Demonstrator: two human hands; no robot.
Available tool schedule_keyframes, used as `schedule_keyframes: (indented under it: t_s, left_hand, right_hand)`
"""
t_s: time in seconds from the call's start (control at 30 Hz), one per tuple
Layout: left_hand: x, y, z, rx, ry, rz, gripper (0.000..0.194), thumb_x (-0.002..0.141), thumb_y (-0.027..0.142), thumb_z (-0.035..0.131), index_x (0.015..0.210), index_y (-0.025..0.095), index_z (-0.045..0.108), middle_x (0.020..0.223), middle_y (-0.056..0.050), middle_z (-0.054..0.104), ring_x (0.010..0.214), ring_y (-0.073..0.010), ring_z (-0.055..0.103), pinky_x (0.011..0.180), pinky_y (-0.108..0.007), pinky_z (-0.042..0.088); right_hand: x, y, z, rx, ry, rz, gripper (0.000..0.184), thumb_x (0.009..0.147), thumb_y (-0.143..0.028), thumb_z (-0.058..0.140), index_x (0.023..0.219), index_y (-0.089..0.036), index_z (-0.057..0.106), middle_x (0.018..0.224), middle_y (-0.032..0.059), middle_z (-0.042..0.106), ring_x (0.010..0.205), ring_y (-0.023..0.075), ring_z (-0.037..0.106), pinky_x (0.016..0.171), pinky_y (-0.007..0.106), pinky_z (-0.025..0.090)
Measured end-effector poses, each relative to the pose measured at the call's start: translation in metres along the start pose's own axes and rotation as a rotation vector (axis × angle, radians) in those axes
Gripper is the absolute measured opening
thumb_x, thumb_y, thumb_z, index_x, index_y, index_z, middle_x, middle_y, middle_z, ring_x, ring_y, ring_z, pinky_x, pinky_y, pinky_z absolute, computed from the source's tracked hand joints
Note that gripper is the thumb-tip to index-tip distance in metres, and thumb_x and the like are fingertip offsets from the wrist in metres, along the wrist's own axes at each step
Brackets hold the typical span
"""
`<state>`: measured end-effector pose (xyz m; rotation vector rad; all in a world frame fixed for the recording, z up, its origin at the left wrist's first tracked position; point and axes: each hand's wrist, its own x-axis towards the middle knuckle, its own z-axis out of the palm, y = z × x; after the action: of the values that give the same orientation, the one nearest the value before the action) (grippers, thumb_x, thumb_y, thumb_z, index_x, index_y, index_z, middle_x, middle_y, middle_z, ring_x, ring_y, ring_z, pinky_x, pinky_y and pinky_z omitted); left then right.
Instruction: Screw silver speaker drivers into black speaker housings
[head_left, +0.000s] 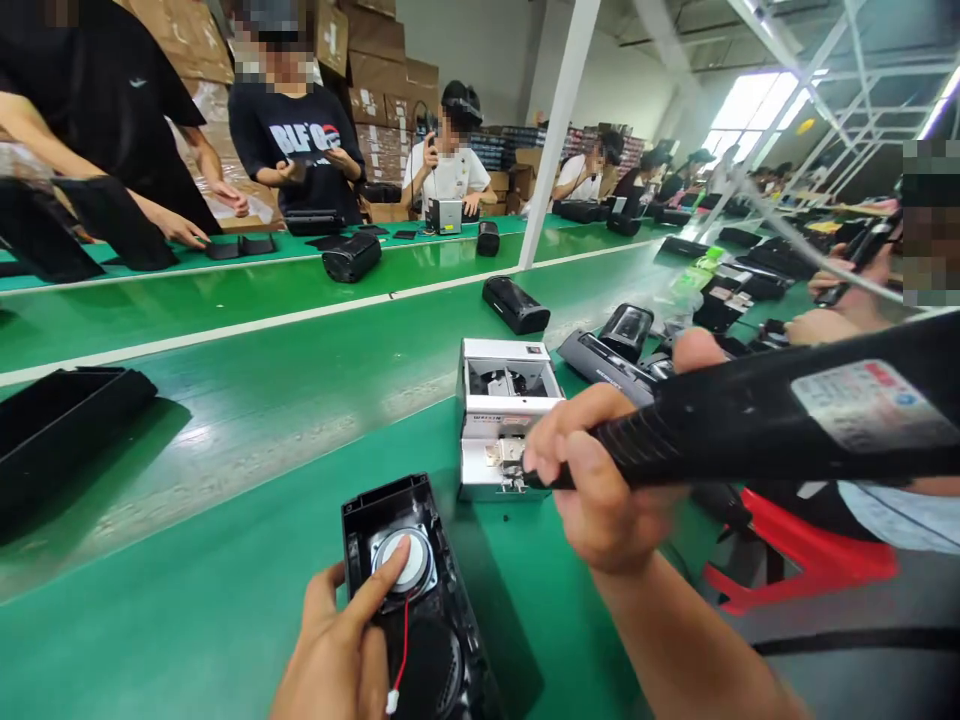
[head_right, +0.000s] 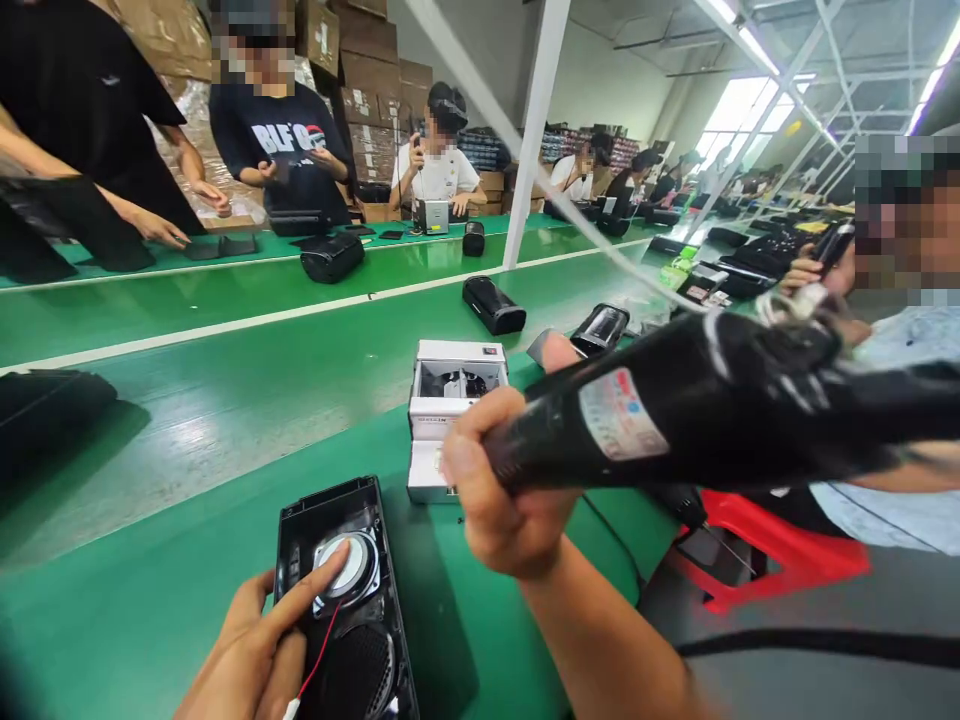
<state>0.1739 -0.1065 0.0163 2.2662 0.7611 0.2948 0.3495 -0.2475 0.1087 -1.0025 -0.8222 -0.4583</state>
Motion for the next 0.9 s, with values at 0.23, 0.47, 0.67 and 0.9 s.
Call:
schedule_keyframes:
  t_s: [0.23,0.47,0.67,0.9]
  left_hand:
    - [0.017,0.025,-0.014,-0.026,-0.205,-0.048,0.059,0.102,0.019,0.032,0.150,0.035,0.061,0.141,-0.010,0.047,0.103,-0.0197,0.073,0.099,-0.041,0.060]
    - [0.014,0.025,-0.013,-0.007,-0.264,-0.044,0.063,0.104,0.016,0.025,0.155,0.038,0.055,0.147,-0.012,0.040,0.100,-0.0182,0.074,0.099,-0.043,0.059]
    - [0.013,0.027,-0.016,0.029,-0.295,-0.009,0.063,0.104,0.017,0.024,0.158,0.038,0.049,0.144,-0.013,0.039,0.097,-0.0186,0.074,0.096,-0.042,0.059]
    - [0.015,0.033,-0.020,0.063,-0.323,0.022,0.066,0.102,0.011,0.022,0.161,0.028,0.047,0.130,-0.015,0.048,0.081,-0.0164,0.071,0.088,-0.039,0.061]
  right_hand:
    - [0.000,0.009,-0.019,-0.250,-0.055,0.040,0.061,0.095,-0.015,0.069,0.150,-0.031,0.046,0.076,-0.0058,0.060,0.055,0.0133,0.055,0.059,0.033,0.055]
    - [-0.008,-0.029,-0.002,0.002,-0.052,0.372,0.050,0.096,-0.014,0.068,0.140,-0.035,0.055,0.068,-0.0072,0.053,0.046,0.0124,0.049,0.043,0.027,0.047]
    - [-0.036,-0.035,0.028,0.014,-0.129,0.241,0.023,0.101,-0.036,0.067,0.083,-0.024,0.059,0.060,-0.0046,0.046,0.046,0.0123,0.048,0.043,0.029,0.047]
    - [-0.068,0.004,0.024,0.085,-0.202,0.207,0.027,0.100,-0.019,0.058,0.125,-0.029,0.060,0.076,-0.0034,0.052,0.058,0.0139,0.055,0.054,0.032,0.051]
